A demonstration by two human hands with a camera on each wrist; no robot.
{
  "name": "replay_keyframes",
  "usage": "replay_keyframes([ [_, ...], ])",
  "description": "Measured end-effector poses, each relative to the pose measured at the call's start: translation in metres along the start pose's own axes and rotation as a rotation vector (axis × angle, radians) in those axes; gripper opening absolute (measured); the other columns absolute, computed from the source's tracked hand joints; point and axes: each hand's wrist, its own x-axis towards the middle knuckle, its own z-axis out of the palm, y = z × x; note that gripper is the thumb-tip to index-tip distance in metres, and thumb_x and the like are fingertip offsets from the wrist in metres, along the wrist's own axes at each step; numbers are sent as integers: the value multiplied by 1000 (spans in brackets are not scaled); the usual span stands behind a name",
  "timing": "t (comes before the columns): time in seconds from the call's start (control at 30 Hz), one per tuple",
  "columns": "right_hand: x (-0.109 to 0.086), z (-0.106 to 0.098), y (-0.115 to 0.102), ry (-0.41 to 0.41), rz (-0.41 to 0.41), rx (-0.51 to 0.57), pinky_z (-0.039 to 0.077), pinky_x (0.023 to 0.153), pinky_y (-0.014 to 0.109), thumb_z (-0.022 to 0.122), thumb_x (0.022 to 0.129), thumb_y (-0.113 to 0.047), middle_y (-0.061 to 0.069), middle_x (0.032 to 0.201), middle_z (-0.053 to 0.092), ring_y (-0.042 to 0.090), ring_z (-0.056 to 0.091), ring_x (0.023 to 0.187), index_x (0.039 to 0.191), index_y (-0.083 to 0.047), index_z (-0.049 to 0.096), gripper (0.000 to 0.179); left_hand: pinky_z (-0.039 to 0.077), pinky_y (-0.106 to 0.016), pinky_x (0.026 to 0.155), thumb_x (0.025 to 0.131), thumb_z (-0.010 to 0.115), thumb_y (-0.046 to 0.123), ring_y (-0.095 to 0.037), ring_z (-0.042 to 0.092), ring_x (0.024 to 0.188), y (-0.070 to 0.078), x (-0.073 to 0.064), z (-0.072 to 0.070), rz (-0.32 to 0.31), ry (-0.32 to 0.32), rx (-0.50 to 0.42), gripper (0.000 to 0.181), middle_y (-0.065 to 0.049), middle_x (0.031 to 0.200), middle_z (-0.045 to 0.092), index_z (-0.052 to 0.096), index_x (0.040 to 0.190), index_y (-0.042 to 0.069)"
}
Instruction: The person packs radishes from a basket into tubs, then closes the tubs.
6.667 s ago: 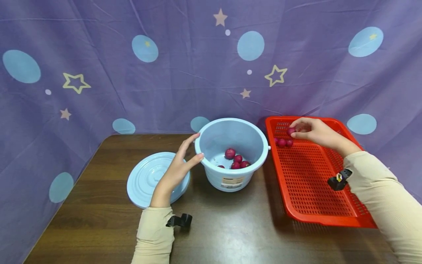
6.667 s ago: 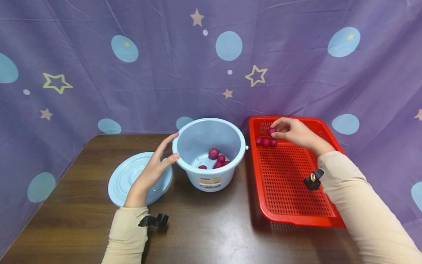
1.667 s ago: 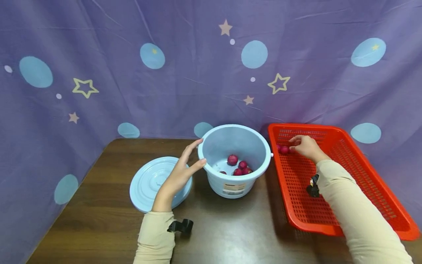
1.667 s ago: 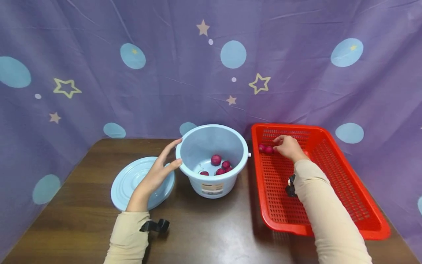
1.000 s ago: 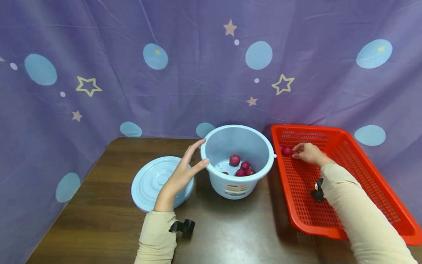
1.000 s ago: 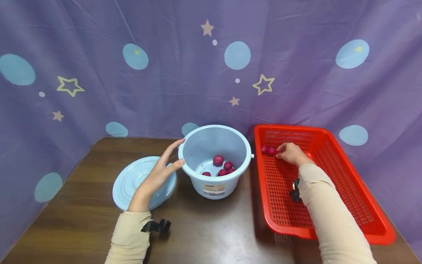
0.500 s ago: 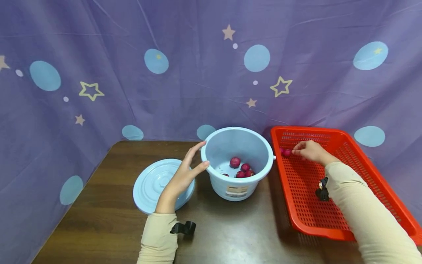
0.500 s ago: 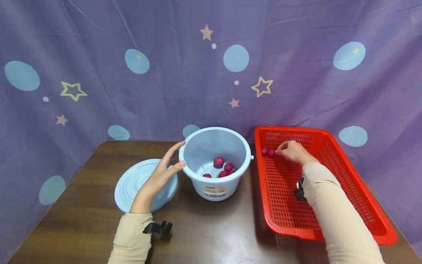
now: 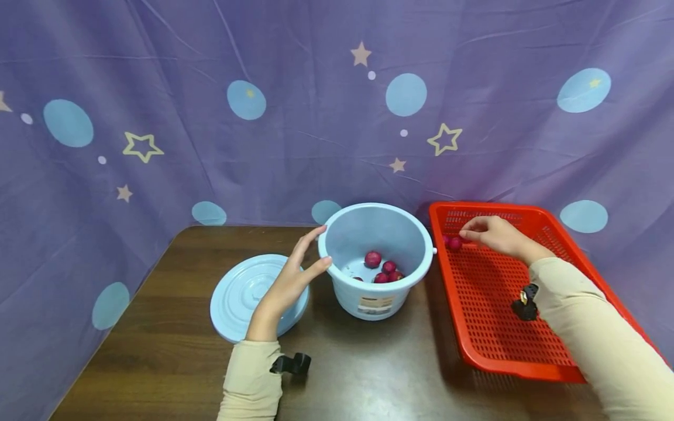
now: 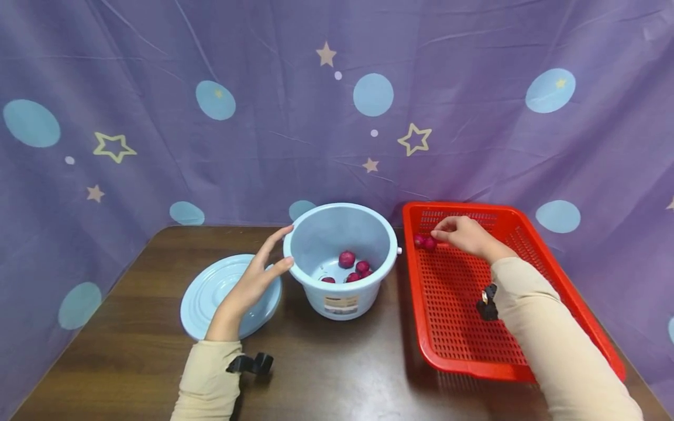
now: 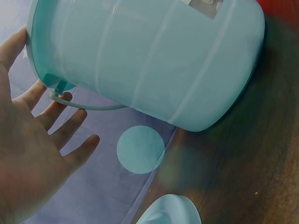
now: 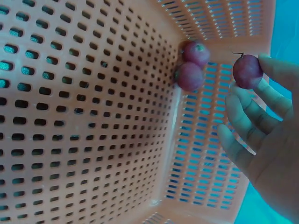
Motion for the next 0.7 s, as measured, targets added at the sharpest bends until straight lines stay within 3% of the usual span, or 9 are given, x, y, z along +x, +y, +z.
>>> replay_keyframes([
  [0.17, -6, -5, -11, 16, -23, -5, 47, 75, 37, 61, 99, -28, 10, 102, 68, 24, 58, 84, 110, -3, 69, 29, 17, -61, 113, 97, 62, 33, -25, 22, 144, 0, 1, 0, 8, -4, -1, 63, 4, 156, 27, 34, 153, 33],
  [0.47, -16, -14, -29, 47, -84, 2, 44, 91, 47, 61, 99, -30, 9, 105, 70, 27, 60, 99, 111, -5, 70, 29, 16, -59, 114, 97, 62, 30, -22, 22, 144, -2, 2, 3, 21, -4, -6, 63, 3, 157, 27, 34, 153, 31],
  [0.7, -23, -12, -45, 56, -136, 35, 46, 87, 38, 62, 99, -32, 8, 104, 70, 21, 59, 95, 110, -9, 70, 27, 17, -58, 114, 97, 62, 35, -20, 21, 144, 0, 1, 0, -4, -5, 2, 62, 7, 157, 26, 33, 152, 38],
])
